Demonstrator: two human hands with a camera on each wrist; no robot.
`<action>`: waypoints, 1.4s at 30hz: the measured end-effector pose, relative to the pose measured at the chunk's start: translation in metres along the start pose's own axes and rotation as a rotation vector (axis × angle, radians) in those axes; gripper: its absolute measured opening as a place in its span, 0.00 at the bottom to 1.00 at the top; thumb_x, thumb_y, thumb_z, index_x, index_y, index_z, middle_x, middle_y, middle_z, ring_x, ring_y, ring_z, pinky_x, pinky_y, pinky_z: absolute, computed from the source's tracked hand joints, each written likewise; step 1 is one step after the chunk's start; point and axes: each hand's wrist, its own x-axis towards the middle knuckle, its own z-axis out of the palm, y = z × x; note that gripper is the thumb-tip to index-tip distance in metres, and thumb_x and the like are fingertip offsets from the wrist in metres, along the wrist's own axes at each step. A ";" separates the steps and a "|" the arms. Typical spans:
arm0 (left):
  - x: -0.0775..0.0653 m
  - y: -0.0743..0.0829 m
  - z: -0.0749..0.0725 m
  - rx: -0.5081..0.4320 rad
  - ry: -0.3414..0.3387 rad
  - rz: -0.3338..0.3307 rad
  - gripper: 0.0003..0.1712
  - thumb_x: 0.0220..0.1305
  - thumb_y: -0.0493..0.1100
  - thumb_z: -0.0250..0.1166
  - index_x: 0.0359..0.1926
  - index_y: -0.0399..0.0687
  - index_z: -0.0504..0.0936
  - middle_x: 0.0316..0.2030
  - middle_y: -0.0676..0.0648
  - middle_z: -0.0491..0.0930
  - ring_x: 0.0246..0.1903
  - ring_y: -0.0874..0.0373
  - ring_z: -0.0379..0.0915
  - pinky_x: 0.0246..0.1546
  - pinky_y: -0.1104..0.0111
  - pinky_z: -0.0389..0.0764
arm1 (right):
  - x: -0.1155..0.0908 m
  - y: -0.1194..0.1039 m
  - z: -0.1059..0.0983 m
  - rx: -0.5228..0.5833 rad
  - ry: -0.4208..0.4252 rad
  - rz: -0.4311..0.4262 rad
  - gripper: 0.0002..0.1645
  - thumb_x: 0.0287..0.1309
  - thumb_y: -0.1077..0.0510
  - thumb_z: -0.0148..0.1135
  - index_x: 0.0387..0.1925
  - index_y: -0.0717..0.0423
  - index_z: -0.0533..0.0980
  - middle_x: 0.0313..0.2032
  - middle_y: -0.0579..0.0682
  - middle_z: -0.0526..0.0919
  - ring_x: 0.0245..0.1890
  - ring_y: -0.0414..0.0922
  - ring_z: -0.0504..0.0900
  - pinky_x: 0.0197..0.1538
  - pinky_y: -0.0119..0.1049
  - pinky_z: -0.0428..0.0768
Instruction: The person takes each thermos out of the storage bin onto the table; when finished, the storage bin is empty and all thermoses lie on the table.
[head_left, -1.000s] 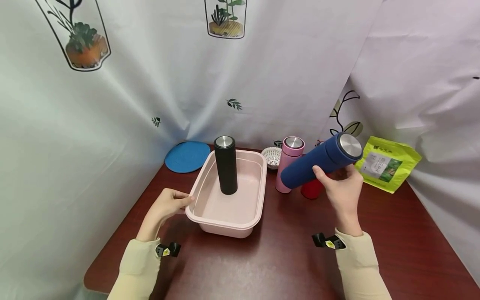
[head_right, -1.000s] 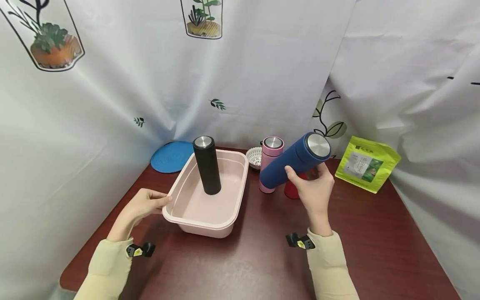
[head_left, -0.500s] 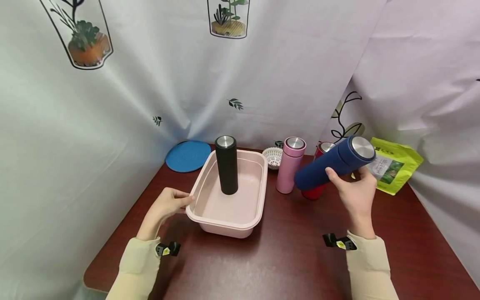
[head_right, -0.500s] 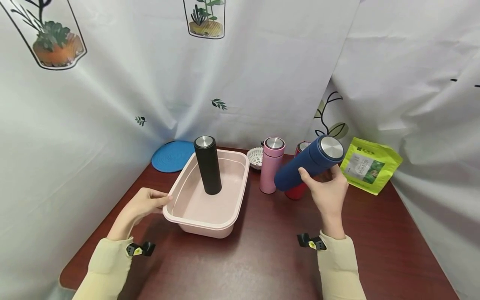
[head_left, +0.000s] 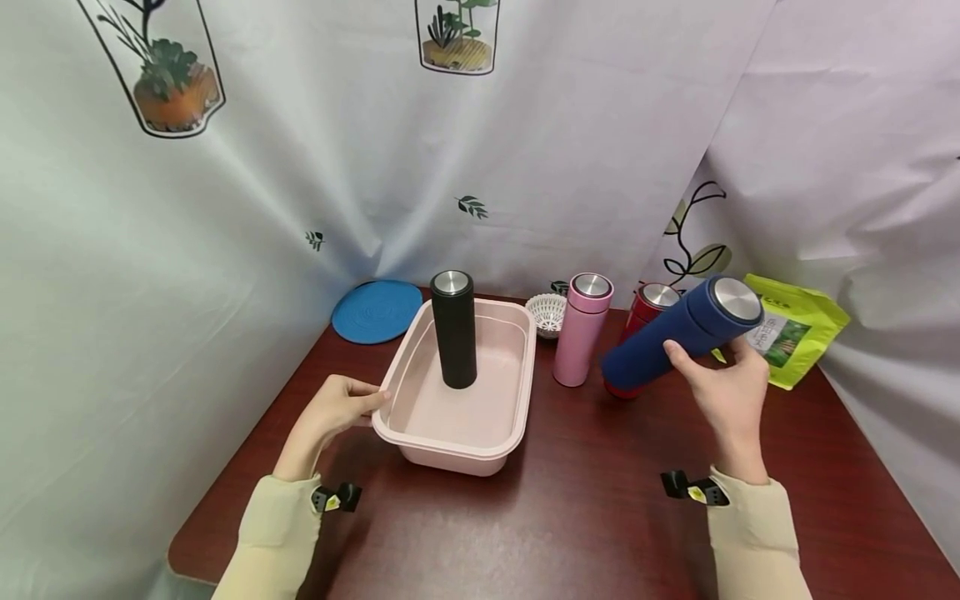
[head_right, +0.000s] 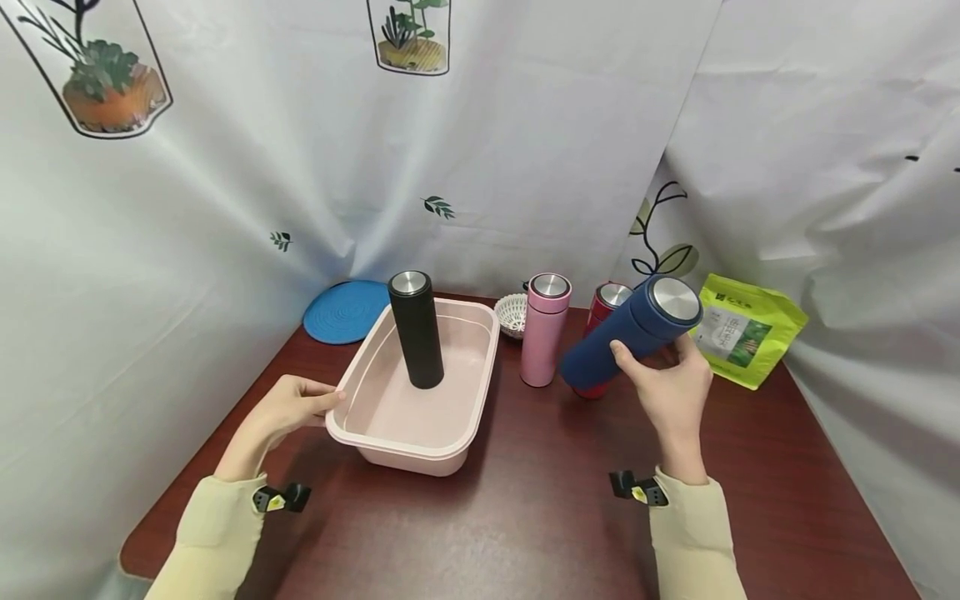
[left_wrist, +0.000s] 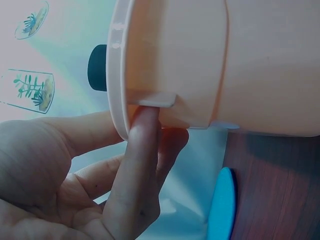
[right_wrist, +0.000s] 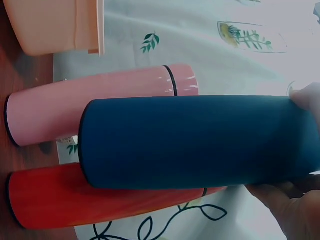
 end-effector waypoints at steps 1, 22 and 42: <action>0.000 0.000 0.000 -0.002 0.000 -0.001 0.23 0.65 0.40 0.65 0.51 0.21 0.78 0.45 0.28 0.82 0.33 0.52 0.84 0.38 0.57 0.87 | 0.000 0.001 -0.001 -0.006 -0.003 0.004 0.31 0.46 0.59 0.77 0.55 0.53 0.80 0.45 0.39 0.83 0.43 0.28 0.79 0.38 0.15 0.77; 0.000 0.001 -0.001 -0.001 -0.009 -0.006 0.24 0.65 0.41 0.65 0.53 0.21 0.77 0.47 0.27 0.81 0.34 0.52 0.84 0.42 0.53 0.85 | 0.001 0.014 -0.017 -0.098 0.039 0.062 0.30 0.44 0.56 0.78 0.53 0.53 0.81 0.41 0.32 0.82 0.38 0.25 0.78 0.38 0.12 0.76; -0.002 0.000 -0.002 -0.024 -0.025 0.018 0.24 0.65 0.39 0.65 0.51 0.19 0.77 0.43 0.29 0.82 0.31 0.54 0.84 0.35 0.60 0.87 | 0.015 0.042 -0.025 -0.228 0.060 0.089 0.30 0.43 0.49 0.79 0.48 0.56 0.81 0.44 0.52 0.85 0.36 0.21 0.74 0.37 0.10 0.72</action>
